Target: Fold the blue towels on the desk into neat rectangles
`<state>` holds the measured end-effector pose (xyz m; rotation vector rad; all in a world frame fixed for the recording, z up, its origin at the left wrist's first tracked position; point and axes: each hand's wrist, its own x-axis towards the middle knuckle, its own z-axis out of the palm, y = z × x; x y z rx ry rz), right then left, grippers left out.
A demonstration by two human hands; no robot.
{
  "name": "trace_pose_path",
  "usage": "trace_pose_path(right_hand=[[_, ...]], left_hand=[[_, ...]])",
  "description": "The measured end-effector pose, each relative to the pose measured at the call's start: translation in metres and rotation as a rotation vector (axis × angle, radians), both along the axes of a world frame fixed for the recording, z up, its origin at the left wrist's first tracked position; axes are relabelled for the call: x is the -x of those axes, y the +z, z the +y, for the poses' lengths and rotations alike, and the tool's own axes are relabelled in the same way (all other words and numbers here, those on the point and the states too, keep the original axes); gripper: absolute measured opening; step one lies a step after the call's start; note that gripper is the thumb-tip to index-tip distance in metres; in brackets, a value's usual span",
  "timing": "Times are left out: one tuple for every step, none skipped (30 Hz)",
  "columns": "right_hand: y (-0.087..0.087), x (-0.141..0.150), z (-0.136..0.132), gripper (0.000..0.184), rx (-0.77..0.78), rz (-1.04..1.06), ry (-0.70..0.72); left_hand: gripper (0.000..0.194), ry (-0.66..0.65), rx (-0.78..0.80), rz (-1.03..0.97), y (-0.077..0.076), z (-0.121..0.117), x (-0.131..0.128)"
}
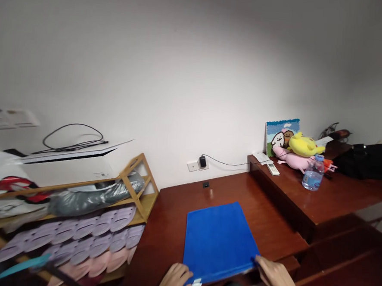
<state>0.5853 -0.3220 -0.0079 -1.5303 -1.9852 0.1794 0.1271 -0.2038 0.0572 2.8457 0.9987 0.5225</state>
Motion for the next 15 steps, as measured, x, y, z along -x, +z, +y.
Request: trace_pose_path(right_hand=[[0.013, 0.01, 0.001, 0.044, -0.019, -0.019, -0.025], [0.025, 0.019, 0.004, 0.043, -0.041, -0.037, -0.054], [0.036, 0.03, 0.01, 0.043, -0.062, -0.049, -0.091], [0.045, 0.04, 0.018, 0.045, -0.078, -0.055, -0.128], [0.051, 0.051, 0.028, 0.048, -0.08, -0.057, -0.16], [0.054, 0.061, 0.039, 0.05, -0.068, -0.06, -0.179], [0.053, 0.071, 0.05, 0.052, -0.043, -0.065, -0.188], [0.05, 0.079, 0.06, 0.054, -0.007, -0.076, -0.19], [0.045, 0.086, 0.069, 0.055, 0.037, -0.091, -0.189], [0.038, 0.09, 0.077, 0.057, 0.083, -0.109, -0.188], [0.03, 0.092, 0.081, 0.058, 0.122, -0.126, -0.19], [0.022, 0.091, 0.084, 0.06, 0.149, -0.138, -0.195], [0.013, 0.089, 0.084, 0.061, 0.162, -0.143, -0.204], [0.006, 0.084, 0.082, 0.063, 0.166, -0.145, -0.21], [-0.001, 0.078, 0.078, 0.064, 0.166, -0.142, -0.216]], left_hand=[[0.02, 0.021, 0.054, -0.006, 0.017, -0.003, -0.001], [0.016, 0.042, 0.101, -0.021, 0.034, -0.003, -0.005], [0.016, 0.055, 0.135, -0.043, 0.047, -0.002, -0.013], [0.022, 0.061, 0.152, -0.073, 0.058, 0.0, -0.024], [0.029, 0.066, 0.154, -0.107, 0.064, 0.003, -0.038], [0.035, 0.073, 0.14, -0.137, 0.066, 0.007, -0.054], [0.04, 0.08, 0.118, -0.152, 0.064, 0.01, -0.071], [0.042, 0.09, 0.097, -0.147, 0.058, 0.013, -0.089], [0.044, 0.101, 0.084, -0.121, 0.05, 0.016, -0.104], [0.047, 0.115, 0.083, -0.077, 0.04, 0.018, -0.116], [0.051, 0.134, 0.093, -0.022, 0.029, 0.019, -0.124], [0.055, 0.158, 0.112, 0.033, 0.018, 0.02, -0.128], [0.059, 0.187, 0.132, 0.08, 0.007, 0.02, -0.126], [0.062, 0.219, 0.145, 0.115, -0.004, 0.02, -0.12], [0.064, 0.252, 0.148, 0.139, -0.015, 0.019, -0.11]])
